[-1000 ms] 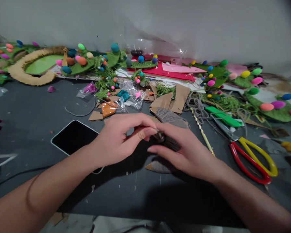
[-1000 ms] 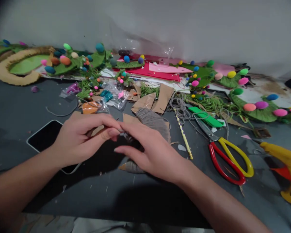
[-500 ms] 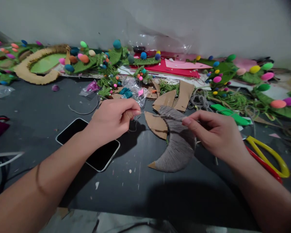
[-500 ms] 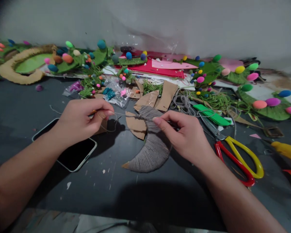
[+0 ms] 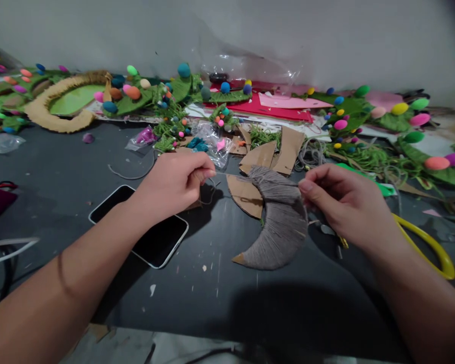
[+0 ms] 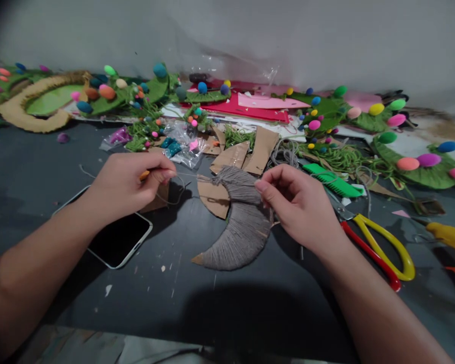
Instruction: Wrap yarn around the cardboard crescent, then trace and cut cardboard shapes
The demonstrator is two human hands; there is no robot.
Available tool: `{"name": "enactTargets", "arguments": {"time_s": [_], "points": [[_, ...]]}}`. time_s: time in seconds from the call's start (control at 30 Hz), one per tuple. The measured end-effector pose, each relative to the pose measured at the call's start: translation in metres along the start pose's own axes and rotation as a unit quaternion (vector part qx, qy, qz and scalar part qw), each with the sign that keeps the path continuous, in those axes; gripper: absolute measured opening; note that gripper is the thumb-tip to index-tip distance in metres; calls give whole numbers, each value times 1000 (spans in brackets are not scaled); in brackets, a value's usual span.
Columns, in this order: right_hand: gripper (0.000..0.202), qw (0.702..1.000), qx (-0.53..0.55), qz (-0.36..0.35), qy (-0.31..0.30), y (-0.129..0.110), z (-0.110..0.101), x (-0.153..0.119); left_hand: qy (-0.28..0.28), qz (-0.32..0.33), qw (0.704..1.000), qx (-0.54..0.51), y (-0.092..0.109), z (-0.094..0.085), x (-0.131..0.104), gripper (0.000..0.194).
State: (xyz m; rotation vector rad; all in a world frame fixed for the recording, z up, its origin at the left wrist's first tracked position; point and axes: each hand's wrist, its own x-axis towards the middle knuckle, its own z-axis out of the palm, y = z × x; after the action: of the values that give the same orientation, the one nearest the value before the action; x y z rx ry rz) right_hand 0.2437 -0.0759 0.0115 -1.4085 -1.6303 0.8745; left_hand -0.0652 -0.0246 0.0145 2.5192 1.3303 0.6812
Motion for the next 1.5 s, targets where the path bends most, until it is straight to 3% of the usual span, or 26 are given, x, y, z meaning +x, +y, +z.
{"name": "enactTargets", "arguments": {"time_s": [0.2,0.23,0.37,0.43,0.5,0.63,0.7,0.77,0.83,0.93,1.2,1.37,1.5], "points": [[20,993,115,-1,-20,-6,11,-5,-122,8,992,1,15,0,-4,12],[20,990,136,3,-32,-9,14,-6,-124,11,992,2,18,0,-6,16],[21,968,233,50,-75,-16,24,-8,-87,30,994,-59,38,3,-14,65],[21,957,267,70,-87,-17,27,-8,-94,39,986,-128,48,6,-17,61],[21,952,281,76,-91,-16,28,-9,-91,30,975,-200,56,10,-17,42],[21,980,188,60,-36,-15,29,-8,-60,-25,955,-289,63,14,-15,14],[13,996,85,-7,22,-16,30,-9,-61,-54,943,-323,62,14,-14,10],[15,993,-3,-106,53,-17,29,-11,-76,-78,929,-354,61,14,-13,11],[26,980,-56,-185,37,-19,29,-13,-94,-93,915,-381,61,14,-13,13],[28,968,-93,-232,-10,-20,31,-16,-116,-96,897,-415,61,16,-14,18],[7,972,-94,-215,-1,-15,32,-13,-111,-86,896,-421,58,18,-12,15],[6,978,-76,-192,-10,-14,28,-11,-112,-100,896,-418,48,19,-8,15],[11,992,-18,-110,-52,-16,27,-9,-106,-89,906,-400,43,21,-8,14]]}}
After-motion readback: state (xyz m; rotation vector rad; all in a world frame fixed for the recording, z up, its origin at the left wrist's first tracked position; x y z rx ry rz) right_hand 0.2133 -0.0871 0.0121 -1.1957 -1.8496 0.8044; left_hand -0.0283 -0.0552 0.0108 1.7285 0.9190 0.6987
